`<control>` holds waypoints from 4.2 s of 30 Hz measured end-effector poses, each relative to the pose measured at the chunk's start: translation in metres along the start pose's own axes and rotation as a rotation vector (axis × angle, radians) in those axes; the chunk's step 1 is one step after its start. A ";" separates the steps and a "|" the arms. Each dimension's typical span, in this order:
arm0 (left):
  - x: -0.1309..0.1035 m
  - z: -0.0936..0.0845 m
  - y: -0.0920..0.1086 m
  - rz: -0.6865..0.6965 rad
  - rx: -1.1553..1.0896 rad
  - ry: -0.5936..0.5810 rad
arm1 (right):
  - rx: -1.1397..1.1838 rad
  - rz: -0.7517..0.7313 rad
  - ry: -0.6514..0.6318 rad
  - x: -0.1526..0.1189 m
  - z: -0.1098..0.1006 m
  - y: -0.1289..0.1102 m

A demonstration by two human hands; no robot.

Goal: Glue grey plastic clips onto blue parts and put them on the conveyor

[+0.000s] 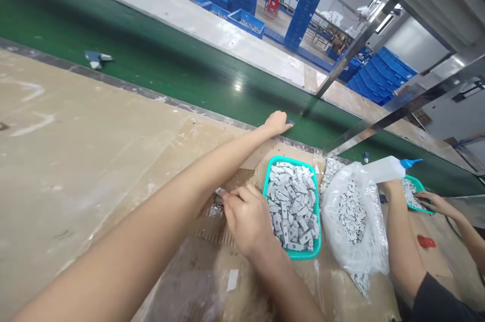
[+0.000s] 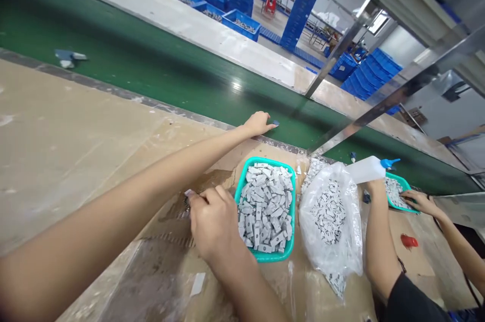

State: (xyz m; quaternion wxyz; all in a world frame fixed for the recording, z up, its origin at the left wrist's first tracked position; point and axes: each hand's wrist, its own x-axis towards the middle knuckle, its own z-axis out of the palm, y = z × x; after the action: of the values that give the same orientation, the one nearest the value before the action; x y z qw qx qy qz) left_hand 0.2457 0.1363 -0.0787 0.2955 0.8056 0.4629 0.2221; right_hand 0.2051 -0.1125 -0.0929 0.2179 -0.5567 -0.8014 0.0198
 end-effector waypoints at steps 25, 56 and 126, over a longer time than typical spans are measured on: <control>-0.256 -0.093 -0.101 -0.341 -1.042 0.153 | 0.353 0.090 0.077 -0.007 -0.007 0.004; -0.298 -0.066 -0.053 -0.294 -0.977 0.040 | 0.474 -0.140 0.195 -0.006 -0.020 -0.002; -0.123 -0.128 -0.116 -0.295 -0.196 0.382 | 0.698 0.589 -0.083 -0.028 -0.069 0.073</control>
State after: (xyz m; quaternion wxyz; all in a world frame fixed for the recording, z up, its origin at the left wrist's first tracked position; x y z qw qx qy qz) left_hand 0.0357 0.1093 -0.0754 0.3087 0.6403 0.5990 0.3686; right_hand 0.3032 -0.1246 -0.0601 0.3452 -0.6527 -0.5625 0.3719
